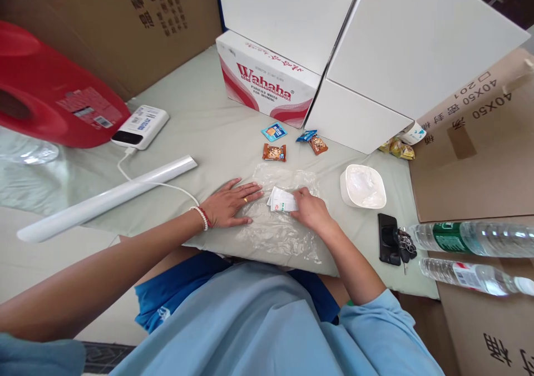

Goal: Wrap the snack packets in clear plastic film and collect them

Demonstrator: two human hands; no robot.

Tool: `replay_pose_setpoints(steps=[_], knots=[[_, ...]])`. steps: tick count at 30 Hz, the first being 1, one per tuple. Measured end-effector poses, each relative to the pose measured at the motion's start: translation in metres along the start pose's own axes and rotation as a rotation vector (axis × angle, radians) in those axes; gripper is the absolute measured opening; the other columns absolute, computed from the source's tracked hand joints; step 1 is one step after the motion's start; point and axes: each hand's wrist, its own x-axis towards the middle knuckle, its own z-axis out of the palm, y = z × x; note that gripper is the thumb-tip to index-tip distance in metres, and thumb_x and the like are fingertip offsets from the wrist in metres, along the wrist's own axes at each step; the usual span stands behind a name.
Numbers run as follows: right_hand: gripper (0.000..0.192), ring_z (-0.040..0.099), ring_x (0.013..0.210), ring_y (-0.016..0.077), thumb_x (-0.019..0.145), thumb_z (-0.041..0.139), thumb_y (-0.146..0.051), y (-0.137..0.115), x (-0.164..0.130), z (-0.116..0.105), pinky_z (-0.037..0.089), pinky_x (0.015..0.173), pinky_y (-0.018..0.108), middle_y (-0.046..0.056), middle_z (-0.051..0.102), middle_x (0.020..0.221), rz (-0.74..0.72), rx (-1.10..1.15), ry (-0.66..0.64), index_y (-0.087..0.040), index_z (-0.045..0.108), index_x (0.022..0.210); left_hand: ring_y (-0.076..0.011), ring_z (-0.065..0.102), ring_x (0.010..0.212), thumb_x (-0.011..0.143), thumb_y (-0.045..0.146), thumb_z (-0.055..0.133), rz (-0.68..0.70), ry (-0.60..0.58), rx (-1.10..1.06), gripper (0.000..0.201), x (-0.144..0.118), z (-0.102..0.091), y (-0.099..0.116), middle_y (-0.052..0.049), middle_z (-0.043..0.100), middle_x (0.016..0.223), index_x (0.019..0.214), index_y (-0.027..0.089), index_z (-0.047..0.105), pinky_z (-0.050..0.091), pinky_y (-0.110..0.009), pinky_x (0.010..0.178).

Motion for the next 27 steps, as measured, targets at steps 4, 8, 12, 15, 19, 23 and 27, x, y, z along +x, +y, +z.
replay_pose_setpoints(steps=[4, 8, 12, 15, 19, 23, 27], knots=[[0.052, 0.068, 0.109, 0.0289, 0.092, 0.069, -0.047, -0.006, 0.001, 0.002, 0.050, 0.080, 0.033, 0.013, 0.062, 0.137, 0.011, -0.048, 0.021, -0.024, 0.058, 0.137, -0.0309, 0.031, 0.156, 0.094, 0.067, 0.049, 0.002, 0.013, 0.003, 0.085, 0.000, 0.001, 0.000, -0.013, 0.032, 0.170, 0.165, 0.026, 0.025, 0.002, -0.055, 0.127], [0.052, 0.067, 0.112, 0.0282, 0.094, 0.067, -0.048, -0.011, 0.004, -0.001, 0.050, 0.081, 0.032, 0.012, 0.065, 0.130, 0.012, -0.049, 0.025, -0.024, 0.056, 0.139, -0.0297, 0.031, 0.157, 0.094, 0.068, 0.048, -0.007, 0.013, -0.002, 0.088, 0.000, 0.001, 0.000, -0.013, 0.033, 0.170, 0.165, 0.024, 0.024, -0.001, -0.053, 0.128], [0.054, 0.067, 0.110, 0.0290, 0.090, 0.070, -0.041, -0.011, 0.009, 0.002, 0.050, 0.080, 0.033, 0.013, 0.065, 0.128, -0.008, -0.071, 0.008, -0.021, 0.057, 0.139, -0.0305, 0.031, 0.157, 0.094, 0.068, 0.047, -0.007, 0.017, -0.002, 0.090, 0.001, 0.001, 0.001, -0.015, 0.035, 0.169, 0.166, 0.021, 0.021, -0.001, -0.053, 0.128], [0.048, 0.067, 0.108, 0.0288, 0.090, 0.067, -0.035, -0.007, 0.007, 0.002, 0.050, 0.080, 0.034, 0.013, 0.065, 0.126, -0.018, -0.081, 0.004, -0.019, 0.059, 0.135, -0.0315, 0.031, 0.157, 0.094, 0.068, 0.047, -0.006, 0.021, 0.006, 0.090, 0.001, 0.000, 0.001, -0.015, 0.035, 0.168, 0.166, 0.020, 0.021, 0.002, -0.055, 0.128], [0.046, 0.066, 0.109, 0.0275, 0.091, 0.065, -0.036, 0.001, -0.004, 0.000, 0.049, 0.080, 0.034, 0.012, 0.064, 0.126, -0.036, -0.050, 0.009, -0.020, 0.059, 0.134, -0.0313, 0.031, 0.157, 0.094, 0.067, 0.047, -0.001, 0.017, 0.005, 0.091, 0.000, 0.000, 0.001, -0.015, 0.034, 0.169, 0.166, 0.020, 0.019, 0.002, -0.055, 0.128], [0.048, 0.064, 0.113, 0.0263, 0.091, 0.065, -0.035, 0.007, -0.013, 0.004, 0.048, 0.081, 0.031, 0.012, 0.063, 0.130, -0.036, -0.026, -0.008, -0.021, 0.057, 0.137, -0.0307, 0.031, 0.157, 0.093, 0.069, 0.048, -0.002, 0.019, -0.009, 0.091, 0.000, 0.001, -0.001, -0.015, 0.033, 0.169, 0.166, 0.022, 0.020, 0.000, -0.054, 0.128], [0.050, 0.064, 0.113, 0.0255, 0.090, 0.066, -0.033, 0.009, -0.013, 0.010, 0.048, 0.081, 0.031, 0.012, 0.063, 0.130, -0.043, -0.007, -0.004, -0.020, 0.056, 0.138, -0.0302, 0.031, 0.157, 0.093, 0.069, 0.048, -0.006, 0.014, -0.008, 0.091, 0.000, 0.001, 0.000, -0.016, 0.033, 0.169, 0.166, 0.021, 0.021, -0.001, -0.053, 0.128]])
